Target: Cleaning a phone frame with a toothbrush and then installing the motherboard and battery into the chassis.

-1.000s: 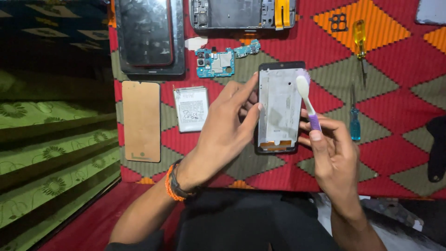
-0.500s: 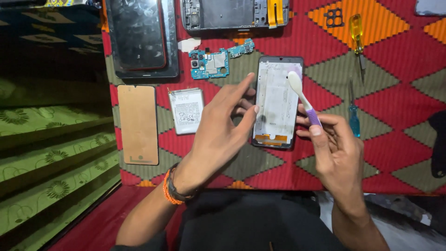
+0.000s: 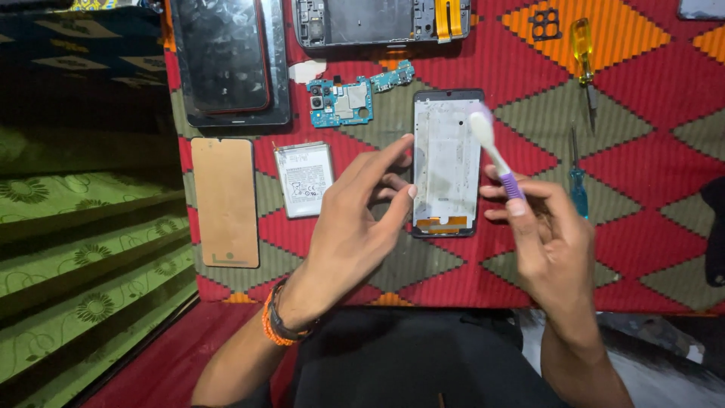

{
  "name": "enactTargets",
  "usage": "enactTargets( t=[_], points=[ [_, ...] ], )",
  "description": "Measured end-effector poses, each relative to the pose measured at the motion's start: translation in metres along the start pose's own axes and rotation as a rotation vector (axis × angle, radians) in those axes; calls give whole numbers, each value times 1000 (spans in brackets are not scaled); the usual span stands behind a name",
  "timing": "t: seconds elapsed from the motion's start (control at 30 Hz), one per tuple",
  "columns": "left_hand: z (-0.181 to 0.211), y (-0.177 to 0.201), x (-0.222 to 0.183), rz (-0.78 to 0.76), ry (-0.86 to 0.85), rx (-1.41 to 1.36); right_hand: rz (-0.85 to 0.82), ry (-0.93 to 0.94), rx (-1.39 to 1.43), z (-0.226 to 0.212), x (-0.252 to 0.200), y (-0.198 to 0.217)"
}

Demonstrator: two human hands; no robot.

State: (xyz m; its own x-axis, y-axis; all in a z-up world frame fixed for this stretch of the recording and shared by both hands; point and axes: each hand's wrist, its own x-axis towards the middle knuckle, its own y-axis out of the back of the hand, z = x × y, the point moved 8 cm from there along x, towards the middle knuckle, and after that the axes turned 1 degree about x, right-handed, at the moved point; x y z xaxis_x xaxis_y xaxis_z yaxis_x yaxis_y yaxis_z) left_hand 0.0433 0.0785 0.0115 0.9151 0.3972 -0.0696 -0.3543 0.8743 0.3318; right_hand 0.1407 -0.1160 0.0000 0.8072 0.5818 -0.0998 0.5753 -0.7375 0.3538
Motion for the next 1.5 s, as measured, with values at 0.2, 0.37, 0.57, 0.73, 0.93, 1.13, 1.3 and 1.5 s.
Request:
enactTargets(
  t=[0.2,0.37,0.57,0.73,0.93,1.13,1.3,1.5],
  points=[
    [16,13,-9,-35,-131,-99,271,-54,-43,32,-17,51],
    [31,8,-16,-143,-236,-48,368,144,-434,27,-29,89],
    [30,-3,-14,-173,-279,-61,517,64,-743,55,-34,125],
    [30,-6,-13,-177,-283,-22,493,62,-751,48,-30,120],
    [29,-7,-14,-198,-276,-16,485,84,-732,53,-30,123],
    [17,-20,-16,-245,-397,438,460,105,-745,53,-31,120],
    [16,-36,-14,-241,-482,932,450,73,-688,59,-30,119],
    [16,-38,-12,-225,-485,952,454,-88,-658,106,-43,144]
  ],
)
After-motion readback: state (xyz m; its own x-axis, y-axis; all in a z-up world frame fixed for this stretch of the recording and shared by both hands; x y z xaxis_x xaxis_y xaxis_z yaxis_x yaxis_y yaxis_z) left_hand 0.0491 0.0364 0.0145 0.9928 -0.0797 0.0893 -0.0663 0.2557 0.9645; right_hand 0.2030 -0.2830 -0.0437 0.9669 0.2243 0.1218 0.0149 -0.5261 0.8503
